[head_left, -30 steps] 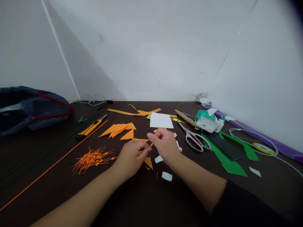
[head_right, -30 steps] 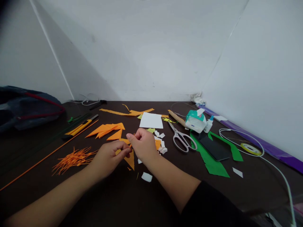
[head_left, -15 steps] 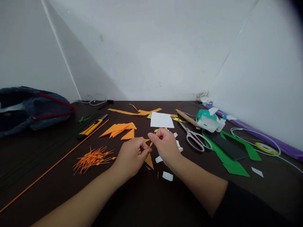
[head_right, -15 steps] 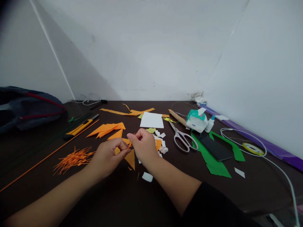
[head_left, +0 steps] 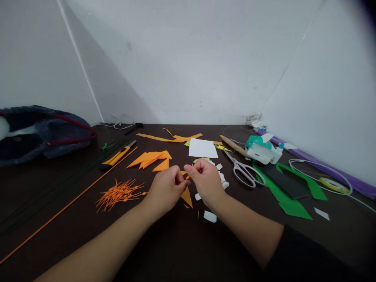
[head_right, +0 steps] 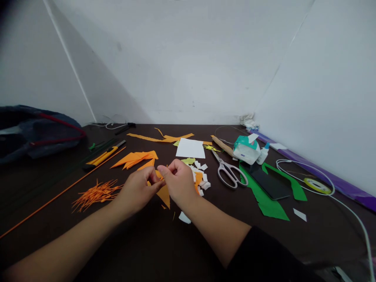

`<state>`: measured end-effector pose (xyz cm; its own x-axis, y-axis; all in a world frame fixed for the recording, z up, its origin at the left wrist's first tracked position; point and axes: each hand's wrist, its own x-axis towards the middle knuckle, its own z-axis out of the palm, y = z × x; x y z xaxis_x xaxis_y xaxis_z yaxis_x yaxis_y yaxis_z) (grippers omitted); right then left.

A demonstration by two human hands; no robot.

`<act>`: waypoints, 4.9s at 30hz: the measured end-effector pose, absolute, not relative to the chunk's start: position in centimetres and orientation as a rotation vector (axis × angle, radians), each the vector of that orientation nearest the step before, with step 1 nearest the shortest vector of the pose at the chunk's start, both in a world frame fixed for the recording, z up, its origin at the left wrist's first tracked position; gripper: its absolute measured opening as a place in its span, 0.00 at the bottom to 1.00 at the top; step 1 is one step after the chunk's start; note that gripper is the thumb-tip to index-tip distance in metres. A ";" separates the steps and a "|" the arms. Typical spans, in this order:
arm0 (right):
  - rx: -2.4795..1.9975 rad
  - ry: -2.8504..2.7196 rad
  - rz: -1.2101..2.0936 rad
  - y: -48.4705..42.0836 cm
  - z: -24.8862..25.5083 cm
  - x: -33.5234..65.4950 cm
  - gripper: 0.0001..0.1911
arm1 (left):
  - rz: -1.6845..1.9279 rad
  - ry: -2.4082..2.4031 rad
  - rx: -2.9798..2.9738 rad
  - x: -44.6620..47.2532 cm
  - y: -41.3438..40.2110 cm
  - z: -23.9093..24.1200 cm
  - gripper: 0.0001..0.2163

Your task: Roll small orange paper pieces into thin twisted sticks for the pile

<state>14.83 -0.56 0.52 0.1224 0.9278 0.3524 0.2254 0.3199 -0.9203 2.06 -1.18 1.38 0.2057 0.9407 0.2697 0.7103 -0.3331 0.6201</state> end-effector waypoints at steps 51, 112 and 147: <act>-1.082 -1.459 0.746 0.5 0.8 16.5 0.19 | 0.895 1.221 1.810 1.6 -2.2 2.3 0.08; -0.958 -2.104 0.455 0.4 1.4 17.6 0.07 | 0.926 1.359 2.264 0.0 -1.3 2.4 0.09; -1.360 -1.793 1.003 0.4 0.4 16.4 0.10 | 0.906 1.386 3.159 0.0 -0.9 1.5 0.08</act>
<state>16.36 0.43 0.44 -0.2375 0.9698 0.0565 0.4593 0.1633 -0.8732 0.02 -0.90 1.47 0.5882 0.5530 0.5901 0.7625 -0.6224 -0.1767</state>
